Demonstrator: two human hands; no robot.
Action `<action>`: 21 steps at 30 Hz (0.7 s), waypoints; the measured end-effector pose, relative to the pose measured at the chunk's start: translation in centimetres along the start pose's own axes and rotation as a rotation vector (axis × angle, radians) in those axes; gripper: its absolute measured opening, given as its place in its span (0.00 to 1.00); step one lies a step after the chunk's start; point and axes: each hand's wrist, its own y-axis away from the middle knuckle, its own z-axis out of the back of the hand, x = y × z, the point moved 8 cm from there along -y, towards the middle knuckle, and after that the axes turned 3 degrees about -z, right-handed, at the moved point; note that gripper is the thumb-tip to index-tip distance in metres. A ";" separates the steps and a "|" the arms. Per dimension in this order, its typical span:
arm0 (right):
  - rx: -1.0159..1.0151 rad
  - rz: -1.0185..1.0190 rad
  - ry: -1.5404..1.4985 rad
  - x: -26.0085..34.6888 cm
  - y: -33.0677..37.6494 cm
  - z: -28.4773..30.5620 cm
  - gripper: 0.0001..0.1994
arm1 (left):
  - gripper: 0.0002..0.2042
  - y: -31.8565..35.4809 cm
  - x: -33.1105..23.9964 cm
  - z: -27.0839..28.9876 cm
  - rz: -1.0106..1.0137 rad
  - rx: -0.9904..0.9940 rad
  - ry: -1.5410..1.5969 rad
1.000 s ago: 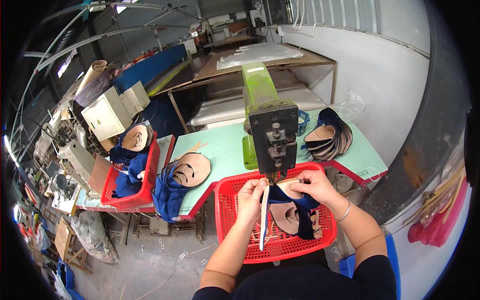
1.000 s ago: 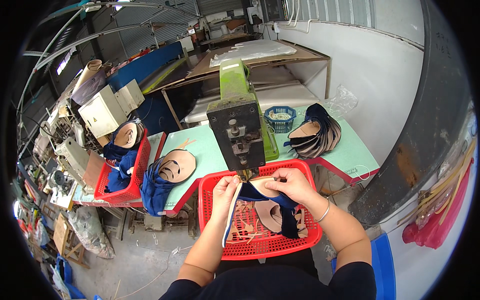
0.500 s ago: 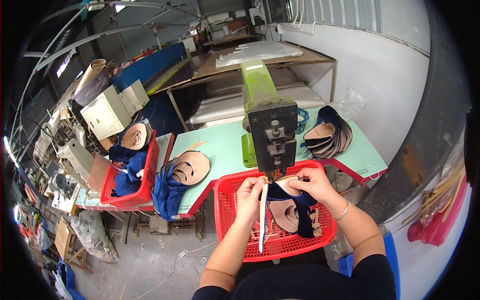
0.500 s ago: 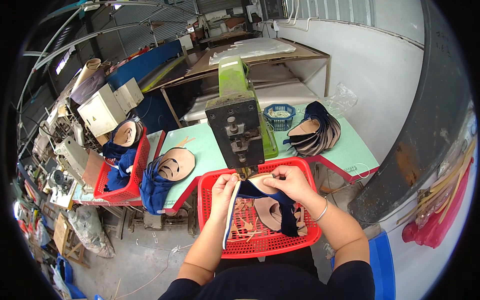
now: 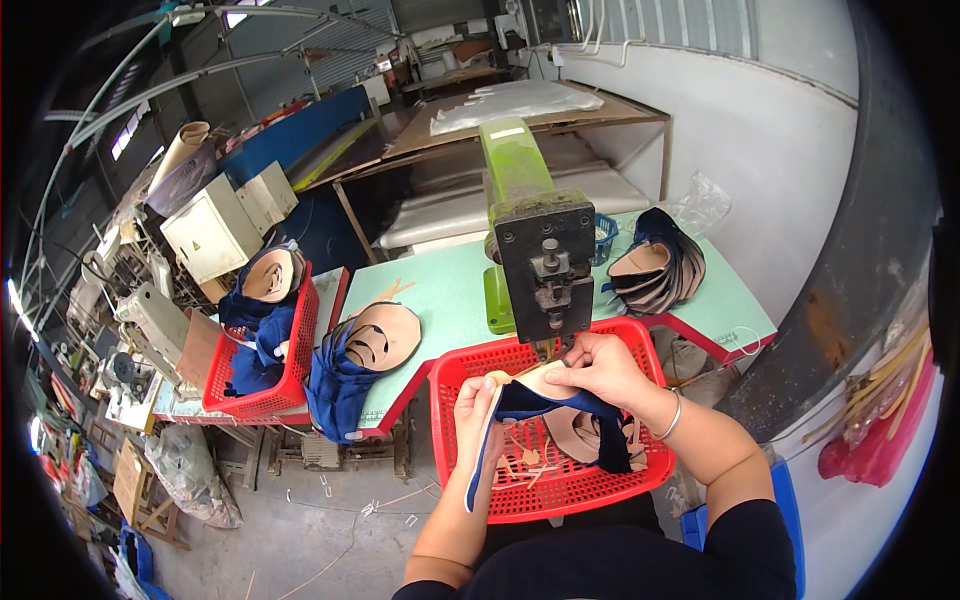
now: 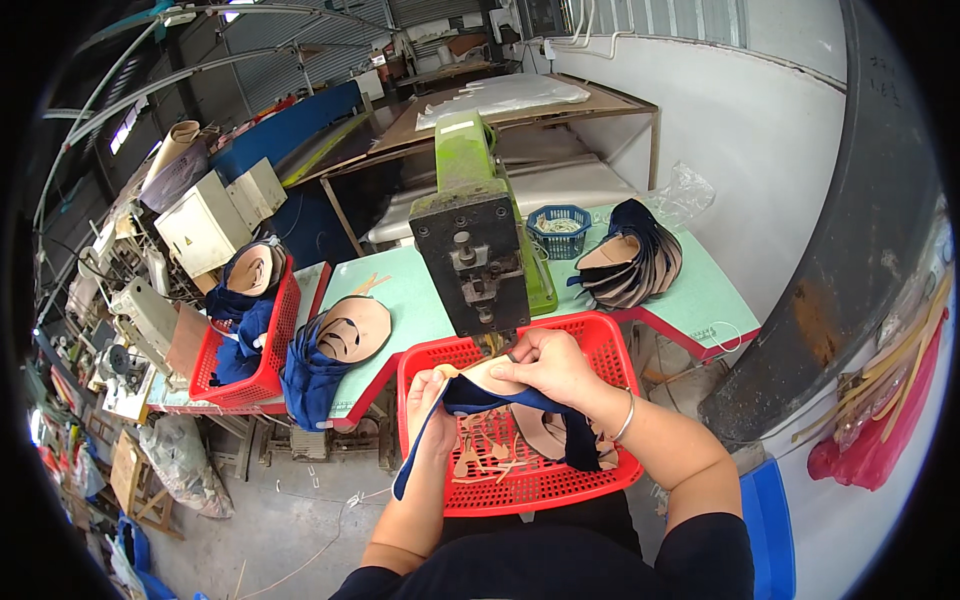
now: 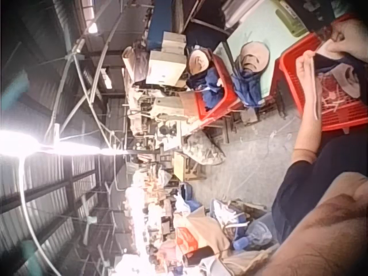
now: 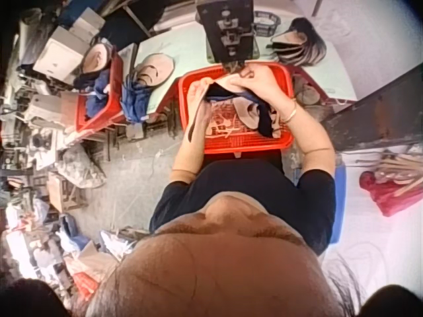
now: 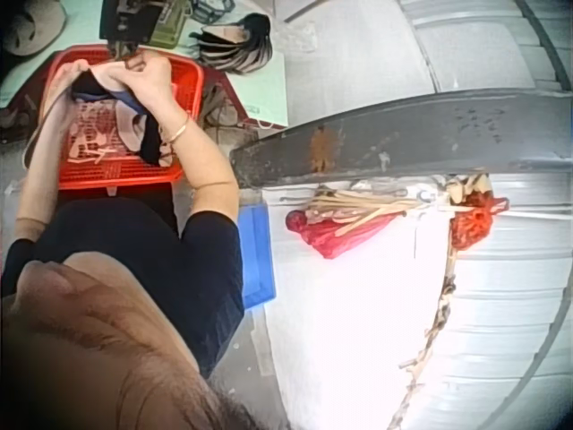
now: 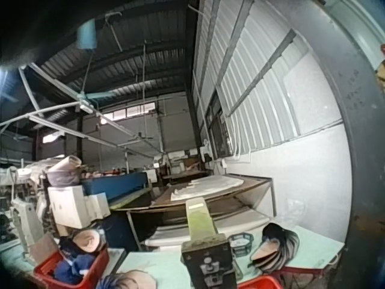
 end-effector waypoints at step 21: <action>-0.206 1.231 0.748 1.5 12.0 -4.9 0.09 | 0.08 5.0 -1.8 4.1 -0.180 0.523 -0.330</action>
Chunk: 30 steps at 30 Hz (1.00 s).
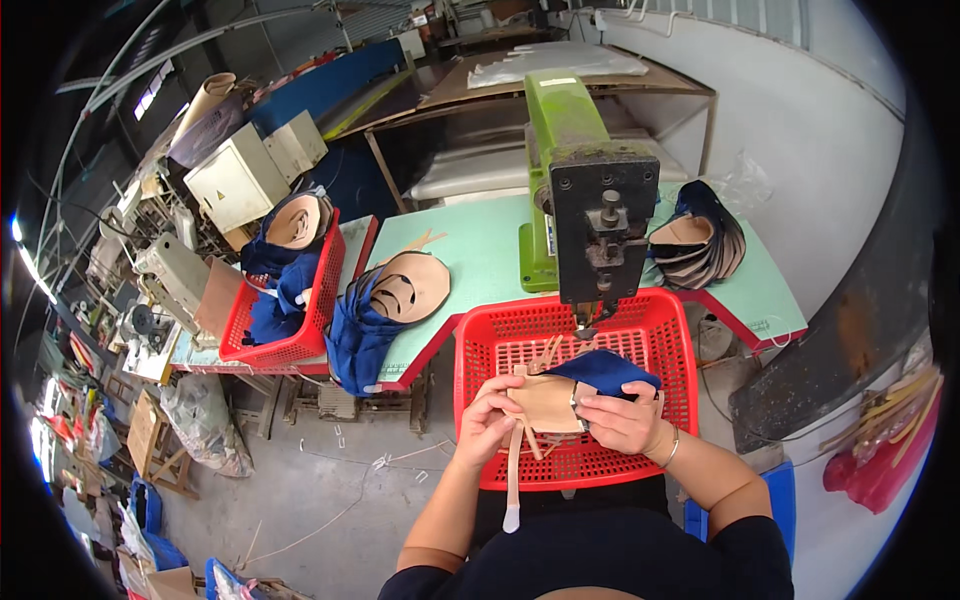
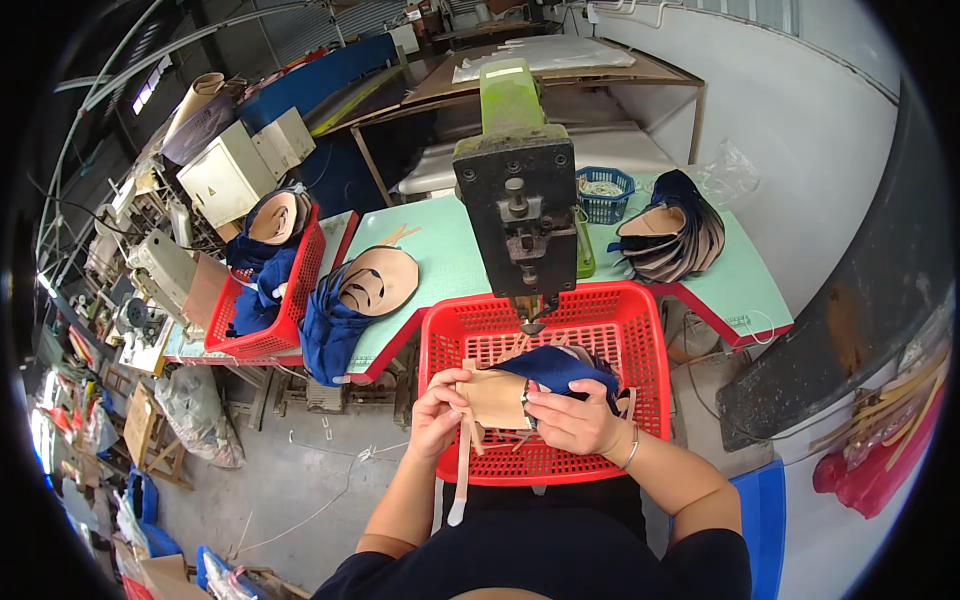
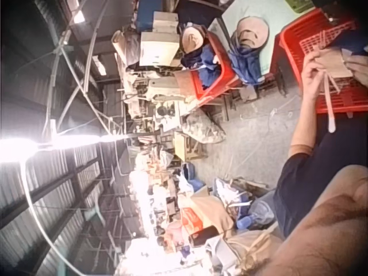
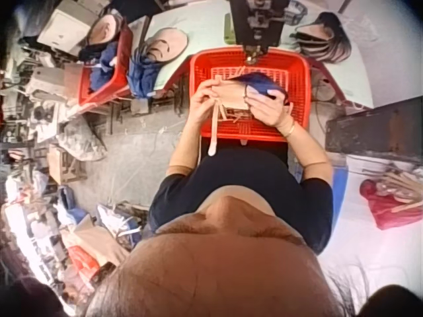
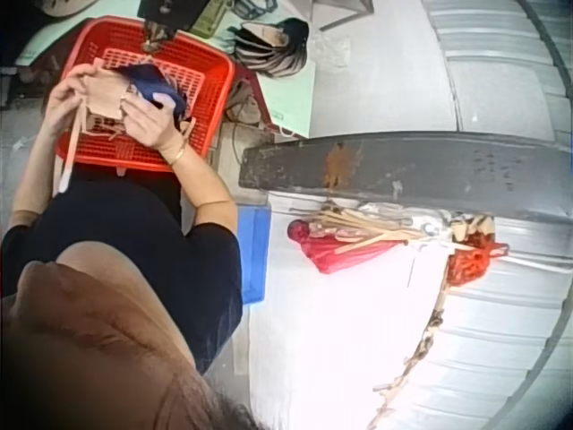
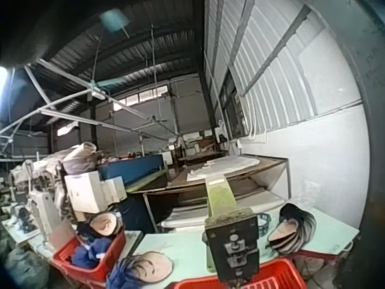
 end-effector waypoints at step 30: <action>0.263 -1.856 -2.031 0.1 13.2 -14.2 0.10 | 0.08 -14.3 -7.9 14.2 0.065 -0.469 -1.666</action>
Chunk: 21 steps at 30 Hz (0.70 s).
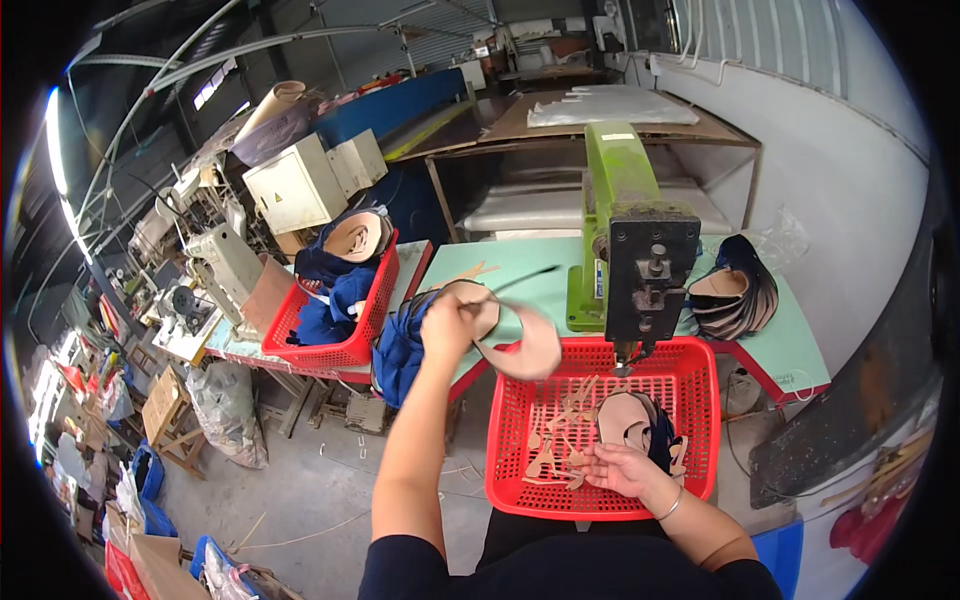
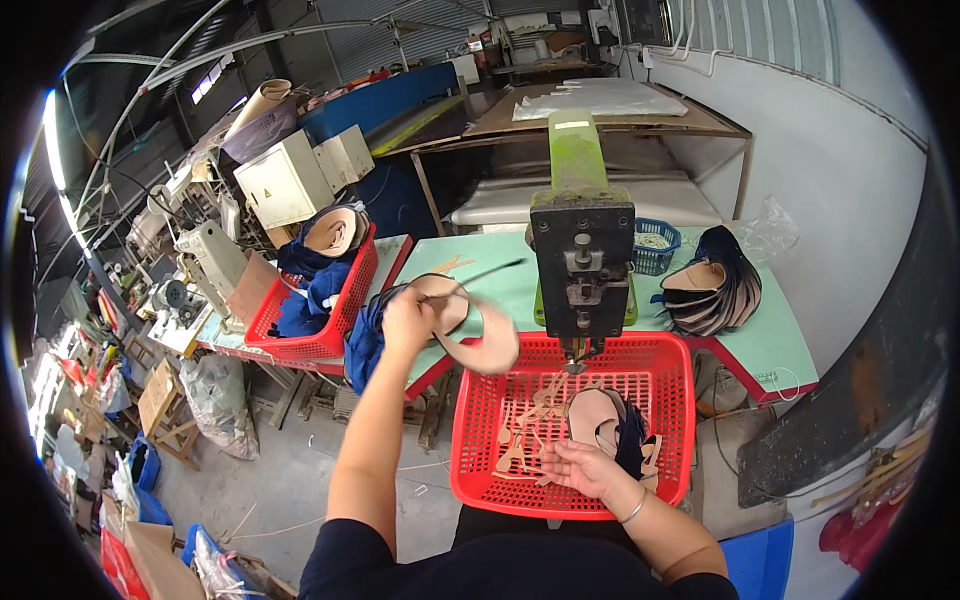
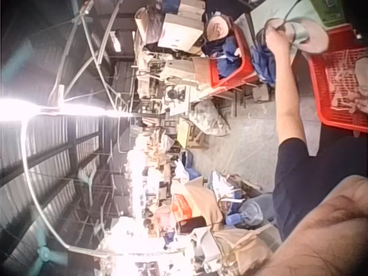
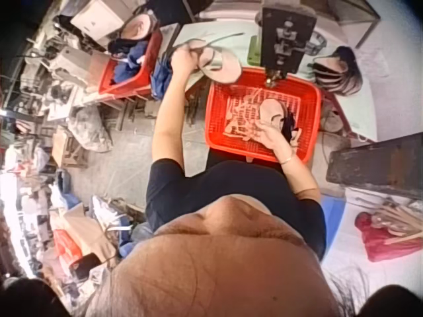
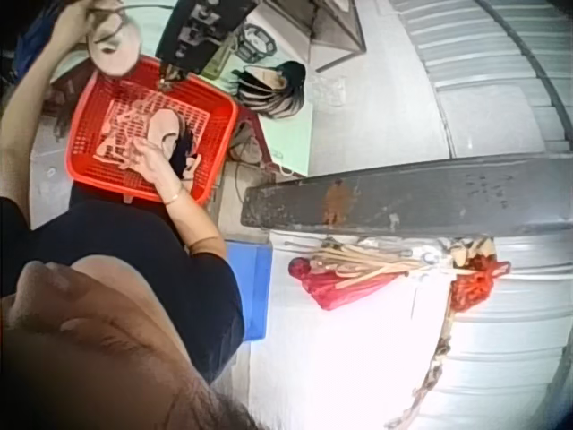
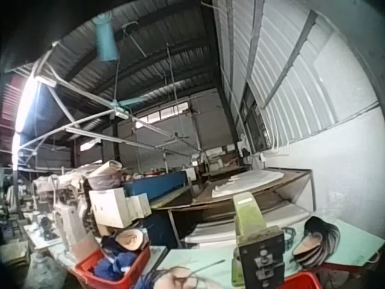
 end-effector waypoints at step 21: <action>-1.111 0.695 1.235 8.1 7.2 9.7 0.29 | 0.11 16.0 -11.2 -16.7 -0.081 0.935 0.532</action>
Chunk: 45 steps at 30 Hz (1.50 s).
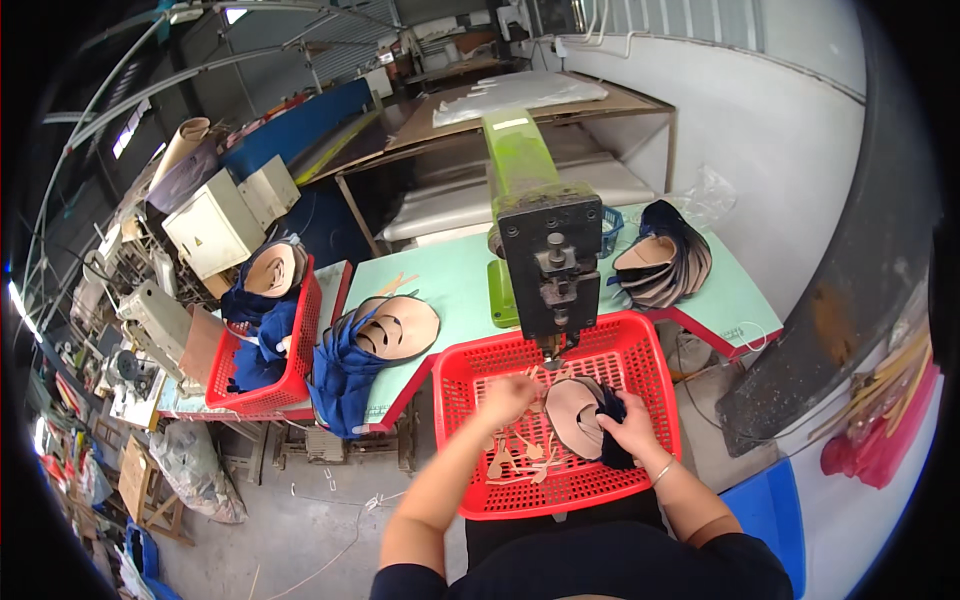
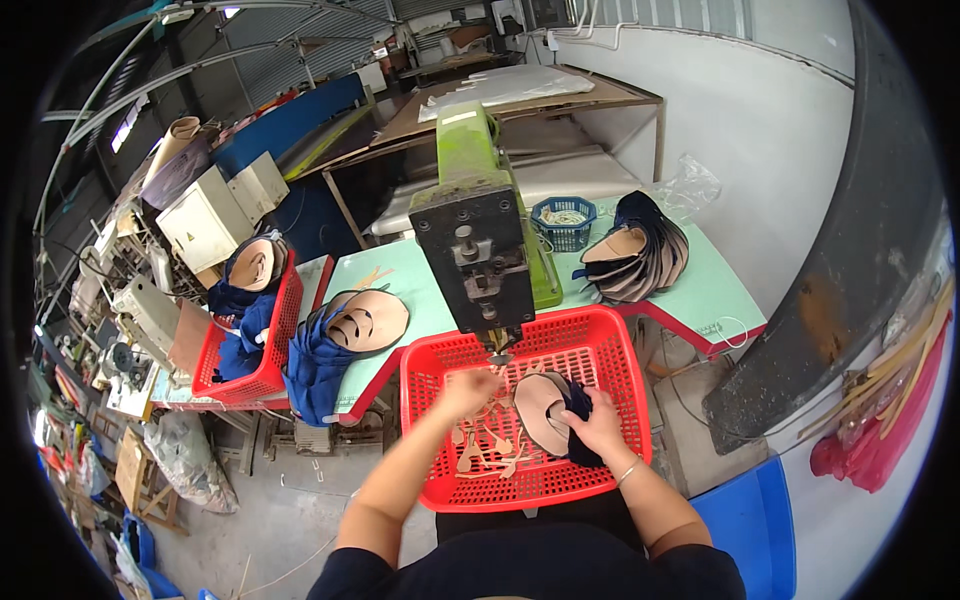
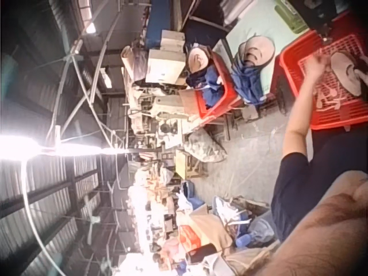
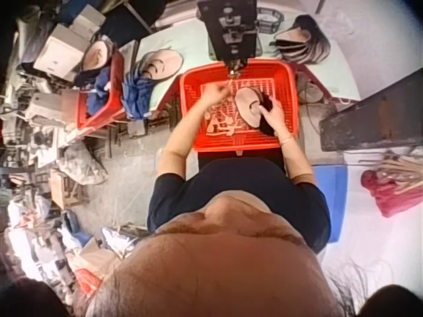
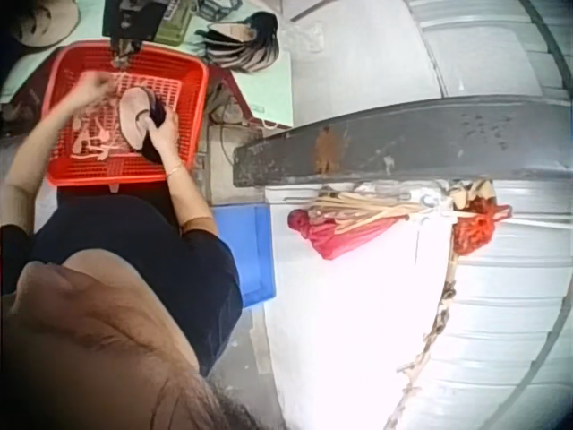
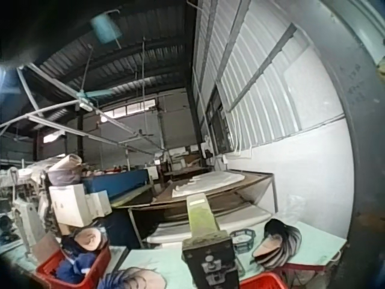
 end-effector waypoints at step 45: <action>0.015 0.440 -0.346 15.1 0.1 2.7 0.04 | 0.11 8.3 -1.0 -4.7 -0.114 -0.437 0.905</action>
